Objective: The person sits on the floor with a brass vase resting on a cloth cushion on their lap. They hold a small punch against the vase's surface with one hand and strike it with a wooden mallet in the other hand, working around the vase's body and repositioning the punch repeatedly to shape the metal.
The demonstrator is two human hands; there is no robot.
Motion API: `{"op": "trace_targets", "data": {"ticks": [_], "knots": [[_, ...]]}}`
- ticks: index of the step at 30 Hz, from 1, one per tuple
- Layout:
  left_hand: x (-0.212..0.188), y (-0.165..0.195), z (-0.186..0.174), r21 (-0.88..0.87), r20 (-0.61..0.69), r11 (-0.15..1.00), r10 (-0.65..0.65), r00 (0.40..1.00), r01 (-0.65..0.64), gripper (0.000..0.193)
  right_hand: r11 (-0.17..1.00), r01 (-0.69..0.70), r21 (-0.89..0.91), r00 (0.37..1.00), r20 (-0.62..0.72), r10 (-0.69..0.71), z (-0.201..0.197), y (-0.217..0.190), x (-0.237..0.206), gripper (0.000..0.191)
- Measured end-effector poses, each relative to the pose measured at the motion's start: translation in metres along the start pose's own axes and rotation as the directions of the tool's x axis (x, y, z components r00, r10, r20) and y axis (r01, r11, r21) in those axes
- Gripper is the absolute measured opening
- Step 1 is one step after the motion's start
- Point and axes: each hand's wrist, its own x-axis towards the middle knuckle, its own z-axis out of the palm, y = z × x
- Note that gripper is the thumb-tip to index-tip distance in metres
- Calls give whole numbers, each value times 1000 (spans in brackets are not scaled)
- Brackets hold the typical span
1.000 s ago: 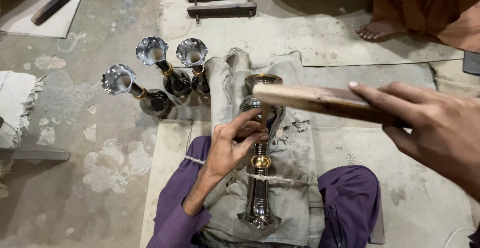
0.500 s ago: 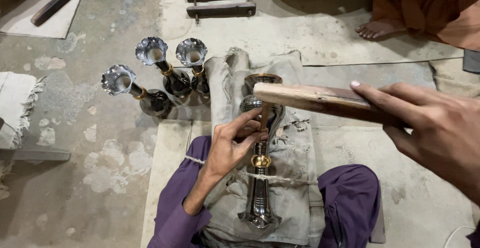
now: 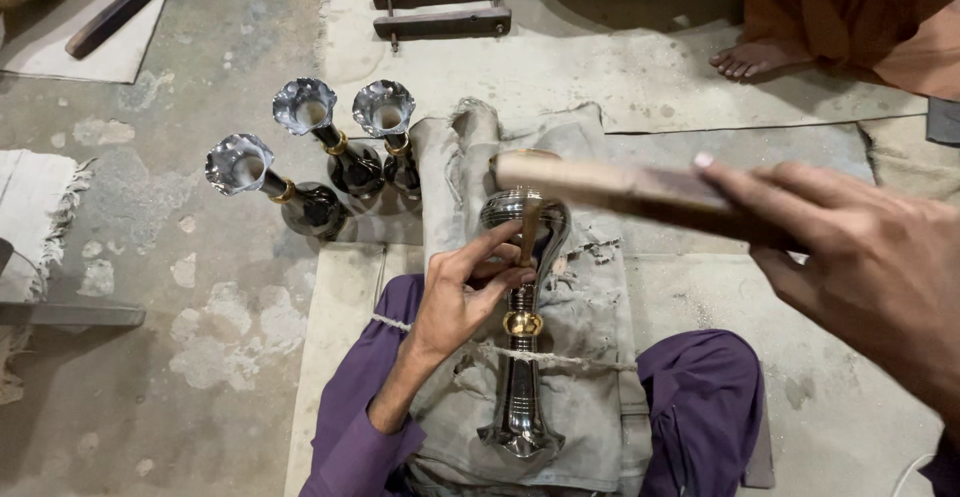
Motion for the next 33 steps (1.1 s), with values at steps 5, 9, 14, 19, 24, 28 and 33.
{"op": "trace_targets", "data": {"ticks": [5, 9, 14, 19, 24, 28, 33], "knots": [[-1, 1, 0, -46, -1, 999, -6, 1000, 6, 54, 993, -59, -100, 980, 183, 77, 3, -2, 0, 74], [-1, -1, -1, -8, -15, 1000, -6, 1000, 6, 54, 987, -56, 154, 997, -41, 63, 11, -1, -3, 68], [-4, -2, -1, 13, -46, 997, 82, 996, -82, 51, 996, -79, -51, 996, 23, 81, 33, 1, -18, 67], [0, 5, -12, -117, -6, 993, -11, 1000, 10, 54, 157, 98, 983, 947, -141, 289, 89, -53, -59, 45], [22, 20, -14, 75, 216, 996, -58, 975, 42, 54, -219, -15, 976, 986, 51, 159, 168, -117, -77, 23], [38, 34, -16, 221, 347, 975, -114, 931, 37, 53, -267, -182, 946, 950, 239, 199, 187, -102, -79, 28], [46, 48, -18, 212, 437, 977, -72, 897, -25, 54, 93, -419, 903, 808, 324, 492, 165, -48, -73, 51]]}}
